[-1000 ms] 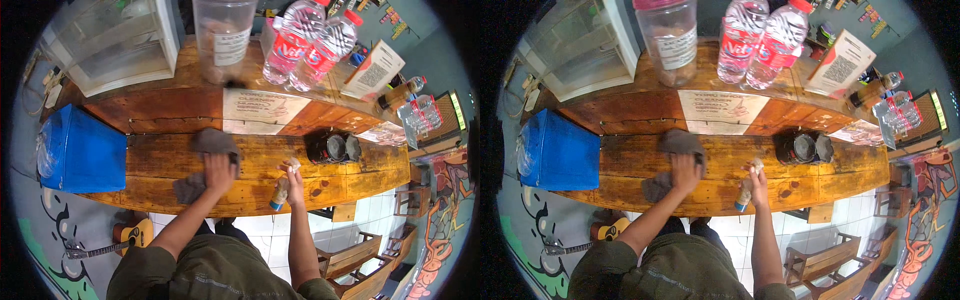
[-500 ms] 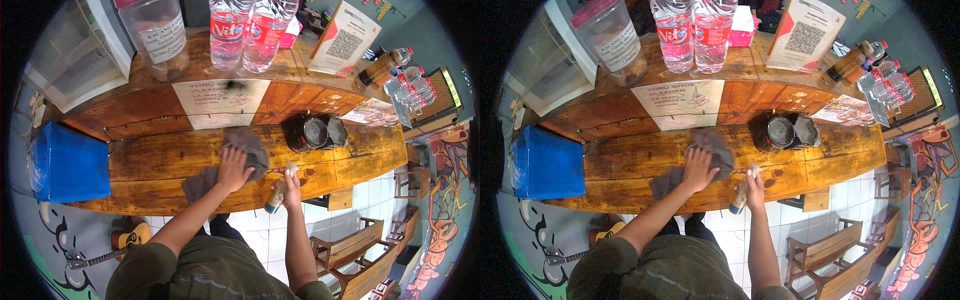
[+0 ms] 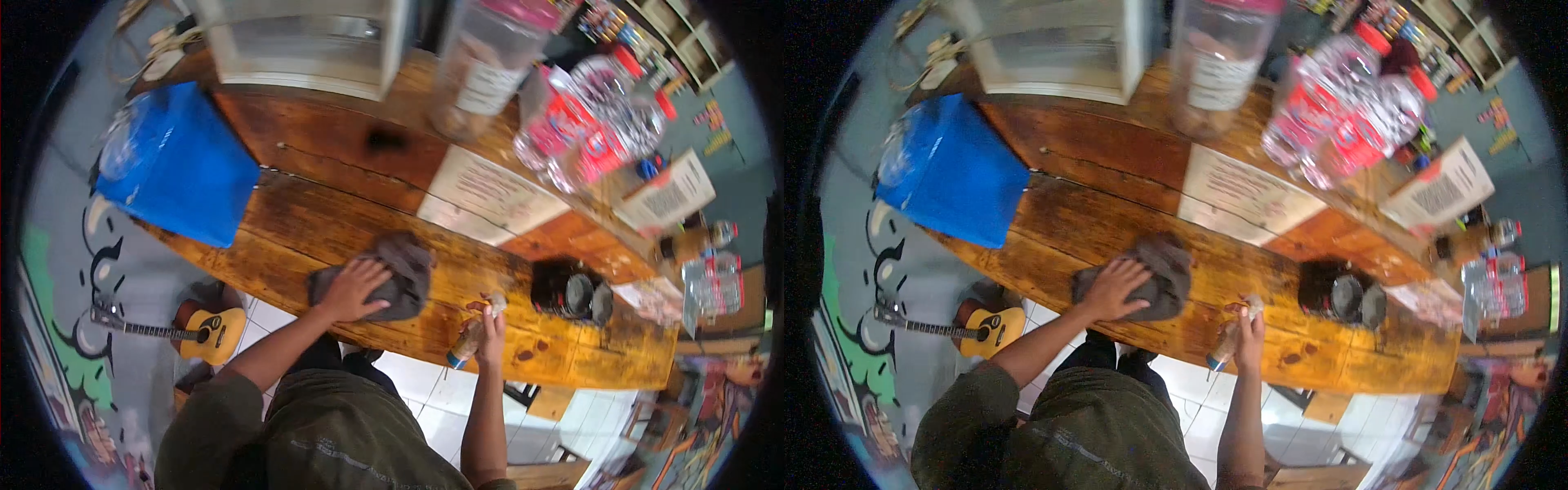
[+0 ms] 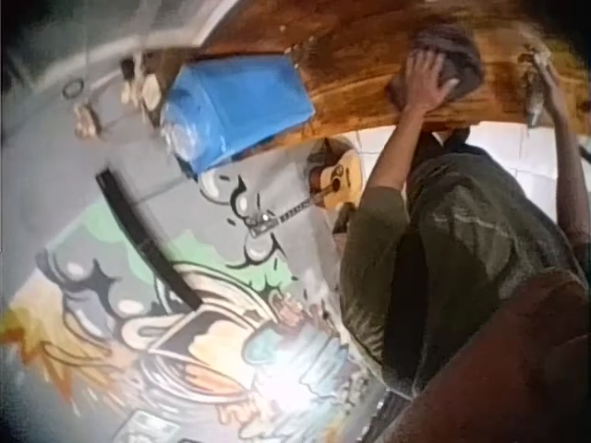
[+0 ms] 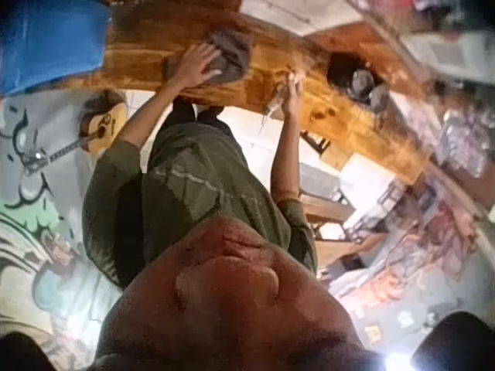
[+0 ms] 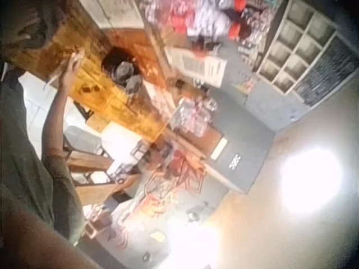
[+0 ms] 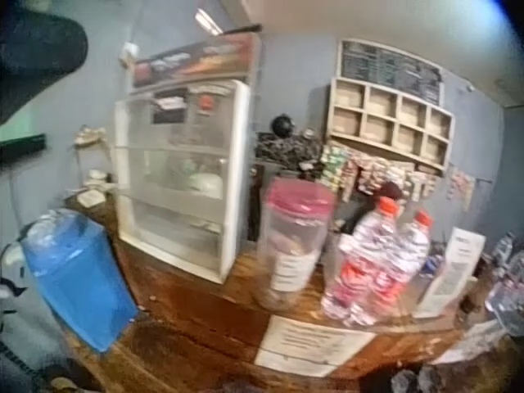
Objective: The recorder cleans various surfaces including a counter, a guitar, and a speaker using a spray bottle and a cloth.
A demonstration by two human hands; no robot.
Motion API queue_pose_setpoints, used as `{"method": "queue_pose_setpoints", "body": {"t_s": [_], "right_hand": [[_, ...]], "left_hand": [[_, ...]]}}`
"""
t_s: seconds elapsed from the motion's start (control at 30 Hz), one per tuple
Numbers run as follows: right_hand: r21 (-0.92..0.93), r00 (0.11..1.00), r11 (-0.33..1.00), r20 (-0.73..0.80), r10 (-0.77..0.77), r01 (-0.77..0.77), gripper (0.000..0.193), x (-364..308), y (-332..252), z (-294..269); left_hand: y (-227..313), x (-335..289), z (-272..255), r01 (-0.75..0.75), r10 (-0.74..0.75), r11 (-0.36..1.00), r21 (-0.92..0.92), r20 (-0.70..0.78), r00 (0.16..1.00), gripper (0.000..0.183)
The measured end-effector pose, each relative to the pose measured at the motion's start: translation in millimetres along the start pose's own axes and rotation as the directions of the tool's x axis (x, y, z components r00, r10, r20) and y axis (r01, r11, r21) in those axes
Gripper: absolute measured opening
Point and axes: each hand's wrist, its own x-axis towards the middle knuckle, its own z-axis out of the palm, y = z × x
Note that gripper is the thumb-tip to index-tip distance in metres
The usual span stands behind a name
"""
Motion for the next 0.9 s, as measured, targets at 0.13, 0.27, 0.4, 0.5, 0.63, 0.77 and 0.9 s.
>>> {"method": "queue_pose_setpoints", "body": {"t_s": [0.13, 0.27, 0.4, 0.5, 0.63, 0.77, 0.9], "right_hand": [[-0.018, 0.971, 0.998, 0.235, 0.055, -0.052, 0.046, 25, 0, 79], [-0.099, 0.926, 0.995, 0.375, 0.051, -0.014, 0.041, 49, 4, 158], [-0.239, 0.831, 0.97, 0.528, 0.176, -0.054, 0.041, 66, -4, 249], [-0.209, 0.797, 0.973, 0.568, 0.203, -0.099, 0.043, 81, -7, 310], [-0.096, 0.805, 0.973, 0.548, 0.226, -0.208, 0.043, 100, 7, 362], [-0.047, 0.839, 0.973, 0.497, 0.219, -0.227, 0.042, 111, 22, 372], [-0.016, 0.893, 0.98, 0.408, 0.189, -0.2, 0.035, 88, 19, 366]], "left_hand": [[-76, -85, -35, 0.249, -0.242, 0.965, 0.085, -0.082, 0.967, 0.069], [-103, -109, -44, 0.549, -0.519, 0.833, 0.077, -0.239, 0.821, 0.07], [-102, -98, -43, 0.653, -0.602, 0.751, 0.103, -0.299, 0.74, 0.068], [-102, -93, -43, 0.528, -0.493, 0.844, 0.092, -0.252, 0.832, 0.065], [-110, -78, -55, 0.382, -0.374, 0.924, 0.01, -0.19, 0.908, 0.069], [-131, -48, -63, 0.523, -0.508, 0.85, 0.062, -0.169, 0.845, 0.073], [-173, -27, -69, 0.652, -0.629, 0.755, -0.071, -0.359, 0.689, 0.07]]}}
